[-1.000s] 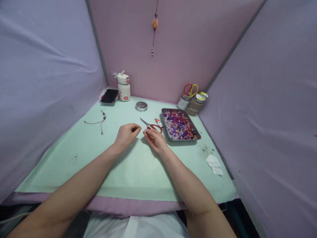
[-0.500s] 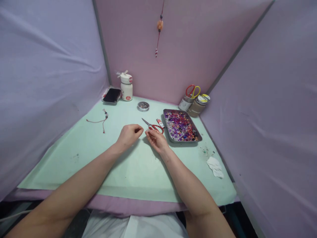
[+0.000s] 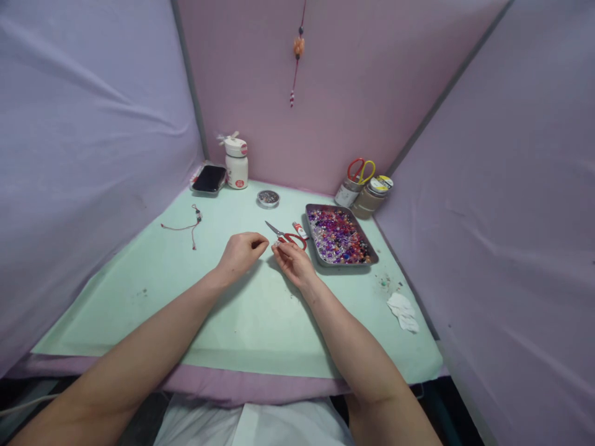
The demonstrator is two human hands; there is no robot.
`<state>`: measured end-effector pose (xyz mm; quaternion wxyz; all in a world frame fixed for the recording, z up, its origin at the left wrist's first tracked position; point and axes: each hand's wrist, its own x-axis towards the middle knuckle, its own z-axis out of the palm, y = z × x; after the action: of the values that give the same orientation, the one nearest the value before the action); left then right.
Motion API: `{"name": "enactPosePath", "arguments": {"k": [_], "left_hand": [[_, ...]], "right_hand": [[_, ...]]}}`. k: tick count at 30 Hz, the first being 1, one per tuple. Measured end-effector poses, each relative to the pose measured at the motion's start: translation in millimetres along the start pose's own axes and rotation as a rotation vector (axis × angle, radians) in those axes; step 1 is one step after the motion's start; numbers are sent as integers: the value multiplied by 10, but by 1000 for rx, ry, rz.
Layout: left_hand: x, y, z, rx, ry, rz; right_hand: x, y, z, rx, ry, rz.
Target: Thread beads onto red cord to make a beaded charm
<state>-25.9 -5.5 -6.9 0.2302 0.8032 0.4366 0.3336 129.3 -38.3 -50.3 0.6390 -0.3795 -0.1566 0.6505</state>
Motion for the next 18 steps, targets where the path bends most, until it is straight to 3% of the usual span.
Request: {"name": "enactPosePath", "arguments": {"k": [18], "left_hand": [[-8, 14, 5, 13, -8, 1]], "right_hand": [[-21, 8, 15, -65, -35, -26]]}}
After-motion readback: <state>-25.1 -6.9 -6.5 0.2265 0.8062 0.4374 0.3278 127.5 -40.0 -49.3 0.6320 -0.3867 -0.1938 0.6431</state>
